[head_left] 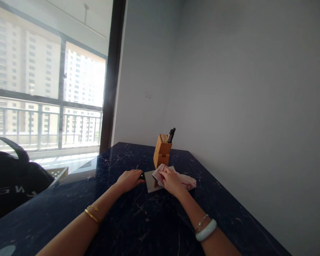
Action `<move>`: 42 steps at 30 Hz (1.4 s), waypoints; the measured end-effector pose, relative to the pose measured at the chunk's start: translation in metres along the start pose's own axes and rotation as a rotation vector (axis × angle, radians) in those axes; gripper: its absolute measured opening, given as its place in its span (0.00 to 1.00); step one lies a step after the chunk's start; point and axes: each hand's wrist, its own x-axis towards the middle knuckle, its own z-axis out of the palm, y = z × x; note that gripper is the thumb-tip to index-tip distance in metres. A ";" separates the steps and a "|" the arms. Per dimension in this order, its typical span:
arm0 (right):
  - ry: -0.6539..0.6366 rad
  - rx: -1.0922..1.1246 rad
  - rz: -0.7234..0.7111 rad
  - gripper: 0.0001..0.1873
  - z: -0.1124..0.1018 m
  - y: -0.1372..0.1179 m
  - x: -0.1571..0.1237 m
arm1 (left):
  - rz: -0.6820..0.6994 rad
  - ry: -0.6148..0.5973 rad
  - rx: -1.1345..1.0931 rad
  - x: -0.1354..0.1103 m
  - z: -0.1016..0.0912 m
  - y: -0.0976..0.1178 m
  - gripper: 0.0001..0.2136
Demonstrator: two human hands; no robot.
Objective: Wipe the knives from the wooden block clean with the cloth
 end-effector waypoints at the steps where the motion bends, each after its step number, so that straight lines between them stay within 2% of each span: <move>1: 0.013 -0.039 0.036 0.19 -0.001 0.002 -0.001 | 0.001 0.002 0.006 0.000 0.001 0.000 0.17; 4: 0.033 -0.176 0.203 0.23 -0.004 0.012 -0.003 | 0.007 0.012 0.022 0.001 0.002 0.001 0.17; 6: 0.007 -0.237 0.253 0.25 -0.003 0.015 -0.004 | 0.008 0.014 0.033 0.001 0.003 0.002 0.18; 8: -0.026 -0.256 0.198 0.25 0.001 0.011 -0.006 | 0.004 0.012 0.045 0.001 0.005 0.003 0.17; 13: -0.043 -0.248 -0.120 0.26 0.017 -0.021 -0.012 | 0.004 0.013 0.074 -0.001 0.012 0.000 0.15; 15: -0.033 -0.255 -0.162 0.28 0.018 -0.029 -0.013 | 0.018 0.019 0.083 -0.002 0.014 0.000 0.15; 20: 0.013 -0.322 -0.044 0.21 0.012 -0.019 -0.010 | 0.052 0.050 0.104 -0.001 0.012 0.001 0.16; 25: 0.066 -0.323 0.061 0.27 0.009 -0.007 -0.010 | 0.082 0.091 0.123 0.000 0.008 0.004 0.17; 33: 0.090 -0.295 -0.110 0.21 0.015 -0.024 -0.009 | 0.121 0.150 0.160 -0.003 0.001 0.012 0.16; 37: 0.140 -0.317 -0.061 0.24 0.011 -0.016 -0.007 | 0.143 0.186 0.173 -0.006 -0.005 0.017 0.16; 42: 0.174 -0.307 -0.008 0.20 0.002 -0.008 -0.007 | 0.189 0.226 0.188 -0.008 -0.010 0.020 0.16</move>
